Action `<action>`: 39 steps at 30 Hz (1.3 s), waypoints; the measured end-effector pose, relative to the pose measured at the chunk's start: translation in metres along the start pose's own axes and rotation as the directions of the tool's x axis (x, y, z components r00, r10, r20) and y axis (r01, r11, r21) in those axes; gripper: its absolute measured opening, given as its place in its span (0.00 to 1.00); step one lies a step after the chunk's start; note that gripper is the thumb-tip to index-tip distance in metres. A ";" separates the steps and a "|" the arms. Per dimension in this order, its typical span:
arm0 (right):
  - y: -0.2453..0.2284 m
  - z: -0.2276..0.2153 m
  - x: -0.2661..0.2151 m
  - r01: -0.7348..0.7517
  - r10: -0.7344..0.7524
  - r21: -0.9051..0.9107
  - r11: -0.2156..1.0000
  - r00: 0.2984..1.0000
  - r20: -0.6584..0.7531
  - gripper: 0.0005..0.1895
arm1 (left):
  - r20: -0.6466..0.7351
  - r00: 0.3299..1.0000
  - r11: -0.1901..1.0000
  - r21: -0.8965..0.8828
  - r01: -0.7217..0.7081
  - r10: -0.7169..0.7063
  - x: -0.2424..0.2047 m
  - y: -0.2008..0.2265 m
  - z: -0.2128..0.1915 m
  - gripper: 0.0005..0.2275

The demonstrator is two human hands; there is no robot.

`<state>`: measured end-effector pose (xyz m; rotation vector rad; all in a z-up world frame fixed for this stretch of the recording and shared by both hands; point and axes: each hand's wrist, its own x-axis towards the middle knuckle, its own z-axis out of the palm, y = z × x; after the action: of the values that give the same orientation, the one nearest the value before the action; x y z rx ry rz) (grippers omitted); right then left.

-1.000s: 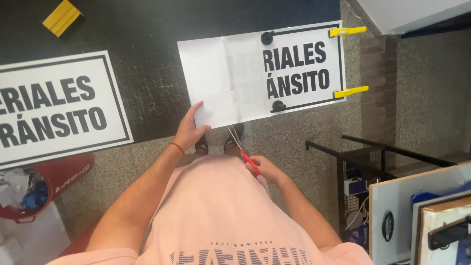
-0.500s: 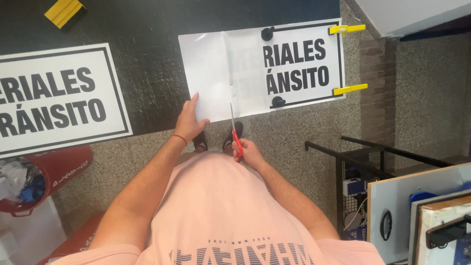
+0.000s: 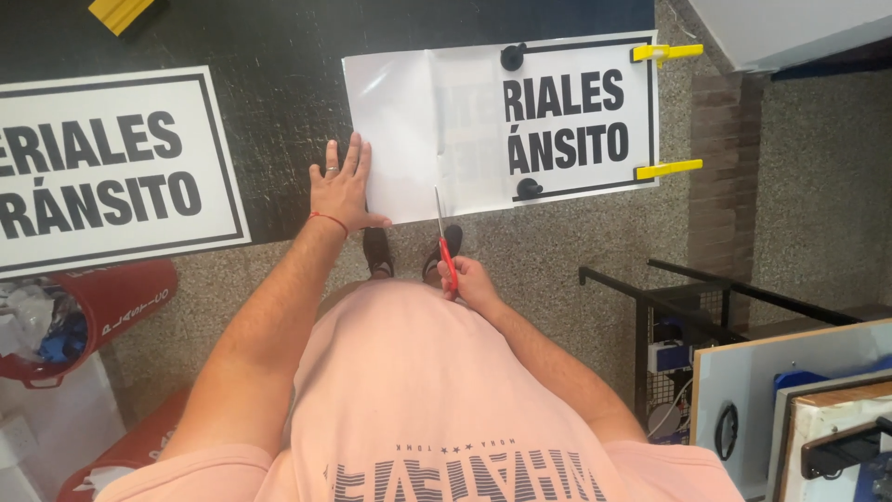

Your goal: The person applies a printed sign reading 'MATERIALES EN TRÁNSITO' onto a metal sheet. They align the sign, secure it with clips, apply a transfer film, trim the excess with scissors, and smooth the surface with a squeegee.

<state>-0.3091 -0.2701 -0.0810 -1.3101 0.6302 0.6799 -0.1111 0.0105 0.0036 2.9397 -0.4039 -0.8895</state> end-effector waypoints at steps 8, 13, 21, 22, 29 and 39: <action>-0.015 0.004 0.000 0.020 -0.020 0.011 1.000 1.000 -0.017 0.20 | 0.019 1.000 1.000 -0.027 -0.009 0.009 0.005 0.001 0.006 0.70; -0.046 0.013 0.001 0.035 -0.036 -0.034 0.999 0.999 -0.027 0.23 | 0.014 1.000 0.999 -0.036 -0.012 0.012 0.006 0.001 0.004 0.70; -0.078 0.025 0.008 0.044 -0.046 -0.051 0.998 0.998 -0.043 0.24 | 0.018 1.000 0.998 -0.057 -0.007 0.008 0.008 0.000 0.009 0.71; -0.080 0.025 0.011 0.036 -0.039 -0.057 0.998 0.998 -0.049 0.24 | 0.023 1.000 0.999 -0.054 -0.006 0.007 0.007 0.000 0.009 0.71; -0.113 0.038 0.014 0.020 -0.029 -0.116 0.993 0.996 -0.085 0.24 | 0.027 1.000 0.999 -0.050 -0.013 0.015 0.005 0.000 0.005 0.71; -0.145 0.051 0.033 0.016 -0.035 -0.183 0.983 0.994 -0.104 0.26 | 0.008 1.000 0.996 -0.092 -0.015 0.015 0.005 -0.002 0.005 0.71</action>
<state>-0.1760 -0.2353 -0.0051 -1.5301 0.6482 0.6612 -0.1095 0.0115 -0.0039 2.8470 -0.3746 -0.8948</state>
